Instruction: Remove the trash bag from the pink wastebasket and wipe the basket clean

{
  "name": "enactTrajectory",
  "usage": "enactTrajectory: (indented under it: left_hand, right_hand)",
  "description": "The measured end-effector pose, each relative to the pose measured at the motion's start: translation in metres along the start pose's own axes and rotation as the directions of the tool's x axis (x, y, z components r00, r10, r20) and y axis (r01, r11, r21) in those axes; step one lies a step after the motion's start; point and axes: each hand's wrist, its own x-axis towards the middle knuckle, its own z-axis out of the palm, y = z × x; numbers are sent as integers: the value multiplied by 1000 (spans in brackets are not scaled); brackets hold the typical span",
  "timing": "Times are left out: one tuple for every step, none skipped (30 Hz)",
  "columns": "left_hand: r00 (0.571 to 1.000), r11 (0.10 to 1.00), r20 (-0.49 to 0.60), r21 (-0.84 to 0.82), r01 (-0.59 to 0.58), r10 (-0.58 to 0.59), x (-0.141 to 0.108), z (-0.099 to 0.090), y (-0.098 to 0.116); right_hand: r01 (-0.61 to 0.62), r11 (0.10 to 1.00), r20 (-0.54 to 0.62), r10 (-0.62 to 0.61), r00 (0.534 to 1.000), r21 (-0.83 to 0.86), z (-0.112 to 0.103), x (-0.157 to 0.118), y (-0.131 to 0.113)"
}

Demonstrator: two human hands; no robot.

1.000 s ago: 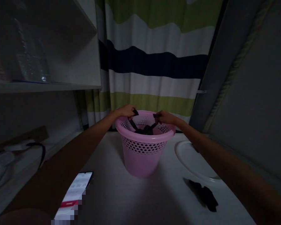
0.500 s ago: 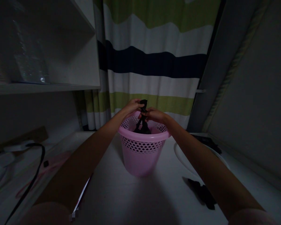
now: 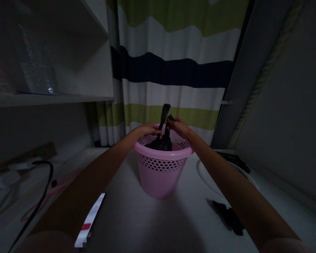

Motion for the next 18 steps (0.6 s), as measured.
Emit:
enactTrajectory:
  left_hand:
    - [1000, 1000, -12, -13, 9, -9, -1, 0, 1]
    - [1000, 999, -16, -26, 23, -24, -2, 0, 2]
    - [999, 999, -19, -36, 36, -36, -2, 0, 2]
    - [999, 998, -27, -43, 37, -38, -2, 0, 2]
    - [999, 998, -40, -44, 34, -36, -1, 0, 1]
    - [998, 999, -56, -40, 29, -31, 1, 1, -1]
    - [997, 999, -76, -31, 20, -23, 4, 1, -3]
    - [995, 1000, -95, -21, 8, -10, 6, 1, -5]
    - [994, 1000, -112, -12, -7, 5, 9, 2, -8]
    - [992, 1000, -127, -4, -24, 23, 12, 2, -10]
    - [990, 999, -136, 3, -40, 40, 14, 2, -11]
    - [989, 999, -140, 11, -50, 52, 15, 2, -12]
    - [989, 998, -138, 21, -54, 56, 15, 1, -13]
    - [990, 998, -130, 31, -53, 56, 15, 1, -13]
    - [992, 998, -117, 41, -47, 52, 13, 0, -12]
    - [994, 998, -98, 48, -41, 46, 12, 0, -11]
    - [996, 998, -74, 49, -36, 39, 9, 1, -9]
    - [998, 998, -45, 46, -29, 31, 7, 1, -7]
  right_hand:
    - [6, 1000, -41, -7, 999, -26, 0, -1, -1]
    - [17, 998, -78, -21, 997, -62, 0, -2, -3]
    - [35, 995, -102, -45, 994, -98, 1, -3, -5]
    - [60, 990, -105, -74, 992, -127, 2, -5, -8]
    - [87, 986, -90, -101, 991, -144, 5, -7, -11]
    - [110, 983, -60, -120, 991, -149, 8, -9, -14]
    - [126, 981, -25, -131, 991, -147, 11, -10, -18]
    - [132, 981, 8, -132, 991, -142, 15, -12, -21]
    - [132, 981, 38, -128, 991, -139, 20, -12, -24]
    - [128, 982, 61, -120, 991, -138, 24, -12, -26]
    - [123, 983, 76, -114, 991, -136, 28, -11, -28]
    - [120, 984, 83, -109, 990, -132, 31, -10, -29]
    - [116, 985, 79, -107, 991, -125, 33, -9, -30]
    - [115, 987, 65, -108, 992, -116, 34, -7, -30]
    - [115, 988, 44, -111, 993, -106, 35, -6, -30]
    - [117, 988, 20, -116, 993, -96, 35, -5, -29]
    - [119, 989, -6, -120, 993, -90, 34, -4, -28]
    - [117, 989, -34, -121, 992, -89, 33, -4, -27]
